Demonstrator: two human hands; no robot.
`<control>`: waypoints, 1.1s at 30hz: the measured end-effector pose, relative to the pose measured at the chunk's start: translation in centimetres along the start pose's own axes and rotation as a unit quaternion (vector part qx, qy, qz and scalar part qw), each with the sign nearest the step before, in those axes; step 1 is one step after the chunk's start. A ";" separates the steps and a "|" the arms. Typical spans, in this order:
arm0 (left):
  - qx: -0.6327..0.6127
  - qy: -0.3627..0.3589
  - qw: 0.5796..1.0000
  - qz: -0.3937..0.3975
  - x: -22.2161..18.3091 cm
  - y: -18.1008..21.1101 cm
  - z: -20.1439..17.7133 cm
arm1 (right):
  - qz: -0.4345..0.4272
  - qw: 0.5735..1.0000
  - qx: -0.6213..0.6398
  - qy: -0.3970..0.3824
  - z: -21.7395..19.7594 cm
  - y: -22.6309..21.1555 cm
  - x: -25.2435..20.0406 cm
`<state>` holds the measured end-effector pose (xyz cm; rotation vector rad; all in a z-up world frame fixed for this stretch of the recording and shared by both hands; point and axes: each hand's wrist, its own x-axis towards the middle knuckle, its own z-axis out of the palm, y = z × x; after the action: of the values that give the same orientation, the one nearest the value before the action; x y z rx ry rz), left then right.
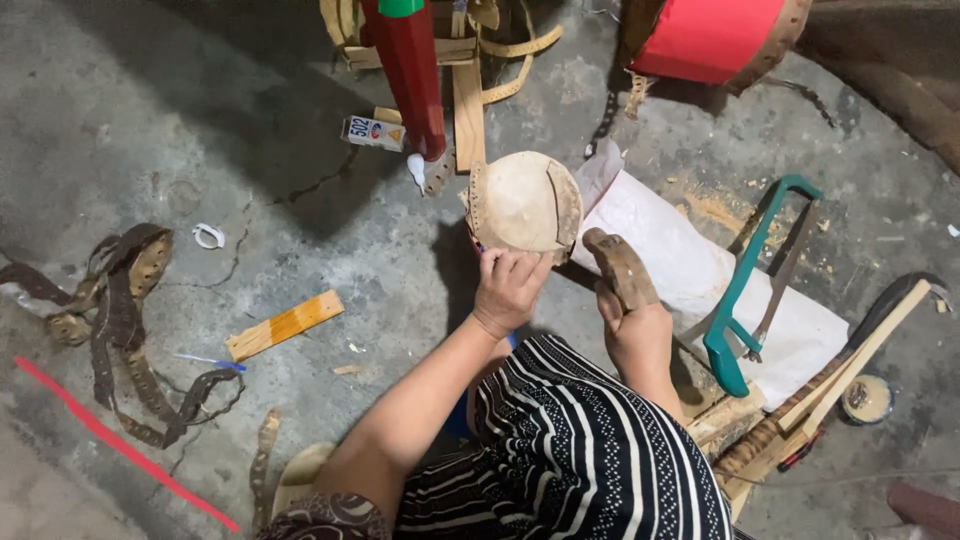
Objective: Attaching a leather skin to a drum frame by stretching it and securing it with a hammer.
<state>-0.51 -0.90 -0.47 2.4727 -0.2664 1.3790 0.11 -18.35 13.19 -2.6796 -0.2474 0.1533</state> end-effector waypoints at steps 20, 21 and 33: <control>-0.016 -0.119 0.990 -0.074 1.4 0.8 0.1 | 0.269 0.954 0.083 0.105 14.5 19.6 4.4; -0.013 -0.123 0.989 -0.077 1.3 0.8 0.2 | 0.271 0.952 0.093 0.103 14.9 19.9 4.4; -0.002 -0.125 0.990 -0.065 1.7 0.9 0.4 | 0.041 0.947 0.283 0.146 11.9 7.3 3.1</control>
<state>0.42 -1.93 0.94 2.6080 -0.1583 1.0156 2.45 -19.19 -0.87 -2.1031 0.0078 -0.1313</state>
